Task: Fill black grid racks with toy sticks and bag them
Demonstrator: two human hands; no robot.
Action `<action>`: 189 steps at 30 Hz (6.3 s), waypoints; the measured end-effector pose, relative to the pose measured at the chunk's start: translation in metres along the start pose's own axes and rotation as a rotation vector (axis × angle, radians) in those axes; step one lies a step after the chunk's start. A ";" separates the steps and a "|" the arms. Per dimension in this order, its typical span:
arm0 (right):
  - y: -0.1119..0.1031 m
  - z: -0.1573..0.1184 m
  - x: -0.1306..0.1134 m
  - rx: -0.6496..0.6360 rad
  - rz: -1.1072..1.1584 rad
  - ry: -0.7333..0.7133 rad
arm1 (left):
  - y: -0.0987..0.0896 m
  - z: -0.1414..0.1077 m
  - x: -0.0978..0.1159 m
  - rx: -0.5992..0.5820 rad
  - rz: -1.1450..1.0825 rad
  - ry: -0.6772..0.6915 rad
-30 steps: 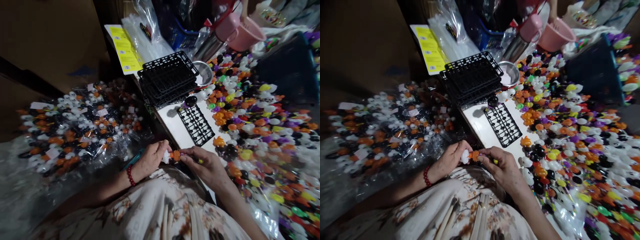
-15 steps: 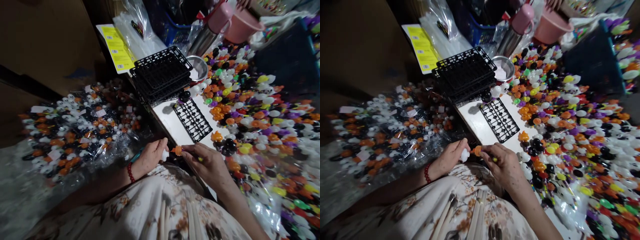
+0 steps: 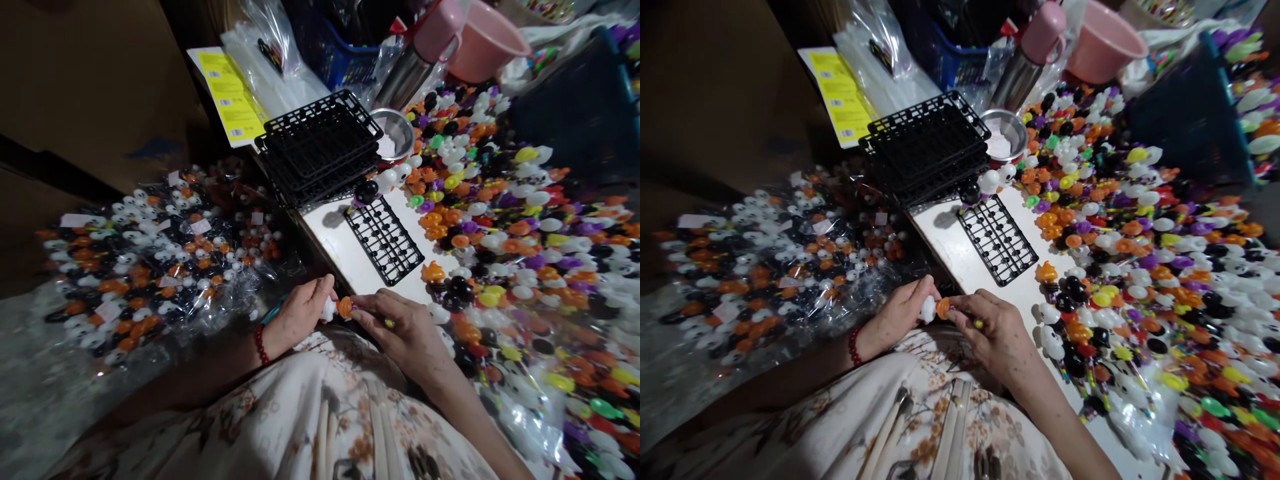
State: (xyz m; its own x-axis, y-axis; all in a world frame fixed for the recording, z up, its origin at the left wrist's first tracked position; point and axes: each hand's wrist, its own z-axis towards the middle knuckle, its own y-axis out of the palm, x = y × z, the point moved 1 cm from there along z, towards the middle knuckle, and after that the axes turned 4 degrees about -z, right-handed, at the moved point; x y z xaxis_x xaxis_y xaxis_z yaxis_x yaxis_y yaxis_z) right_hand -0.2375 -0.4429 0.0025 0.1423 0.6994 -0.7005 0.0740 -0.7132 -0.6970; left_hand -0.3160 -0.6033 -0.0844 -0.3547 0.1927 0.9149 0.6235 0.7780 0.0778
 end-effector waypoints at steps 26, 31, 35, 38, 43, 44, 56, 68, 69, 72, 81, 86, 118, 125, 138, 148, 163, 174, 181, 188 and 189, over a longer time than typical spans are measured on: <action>0.015 -0.006 0.011 -0.048 0.596 0.506 | 0.003 0.008 0.014 -0.028 0.110 0.109; 0.015 -0.007 0.014 -0.091 0.422 0.432 | 0.006 0.007 0.015 0.017 0.239 0.183; 0.019 -0.007 0.016 -0.106 0.410 0.410 | 0.007 0.006 0.018 -0.002 0.233 0.147; 0.025 -0.007 0.014 -0.116 0.471 0.405 | 0.010 0.005 0.019 -0.019 0.216 0.107; 0.034 -0.011 0.010 -0.104 0.486 0.387 | 0.019 0.008 0.015 -0.029 0.199 0.110; 0.035 -0.011 0.010 -0.100 0.493 0.386 | 0.019 0.009 0.015 -0.041 0.195 0.127; 0.016 0.002 0.021 -0.036 0.835 0.532 | 0.009 0.009 0.026 -0.108 0.005 0.143; 0.020 -0.018 0.035 -0.014 0.815 0.428 | 0.018 0.007 0.023 -0.097 -0.040 -0.022; 0.020 -0.019 0.035 0.008 0.799 0.407 | 0.019 0.007 0.022 -0.097 -0.037 -0.025; 0.019 -0.023 0.035 0.103 0.793 0.404 | 0.024 0.007 0.019 -0.111 -0.031 -0.028; 0.006 -0.046 0.046 0.159 0.375 0.218 | 0.042 0.008 0.020 -0.177 0.109 0.016; -0.002 -0.056 0.046 0.134 0.371 0.185 | 0.055 0.008 0.023 -0.214 0.185 0.036; 0.015 -0.079 0.056 0.287 0.445 0.253 | 0.103 0.016 0.030 -0.287 0.078 -0.162; -0.006 -0.076 0.068 0.386 0.740 0.233 | 0.100 0.027 0.054 -0.466 -0.206 -0.033; -0.016 -0.098 0.062 0.339 0.940 0.282 | 0.086 0.018 0.049 -0.651 -0.293 0.079; -0.019 -0.105 0.059 0.362 0.881 0.231 | 0.098 0.013 0.046 -0.591 -0.415 -0.053; -0.013 -0.108 0.080 0.291 1.006 0.297 | 0.106 0.013 0.057 -0.415 0.252 0.501; -0.014 -0.104 0.088 0.614 0.518 0.228 | 0.106 0.018 0.050 -0.249 0.278 0.325; -0.019 -0.098 0.086 0.733 0.048 -0.025 | 0.116 0.021 0.042 -0.265 0.127 0.146; -0.009 -0.090 0.084 0.633 0.178 0.059 | 0.126 0.025 0.039 -0.260 -0.120 -0.085; -0.009 -0.090 0.085 0.623 0.215 0.083 | 0.127 0.024 0.040 -0.267 -0.129 -0.106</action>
State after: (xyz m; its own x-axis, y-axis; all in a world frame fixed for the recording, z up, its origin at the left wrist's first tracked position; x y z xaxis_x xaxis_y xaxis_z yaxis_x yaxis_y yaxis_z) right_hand -0.1373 -0.3816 -0.0368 0.1676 0.5211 -0.8369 -0.5451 -0.6583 -0.5191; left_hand -0.2682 -0.4822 -0.0475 -0.5046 0.1743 0.8456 0.7244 0.6184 0.3048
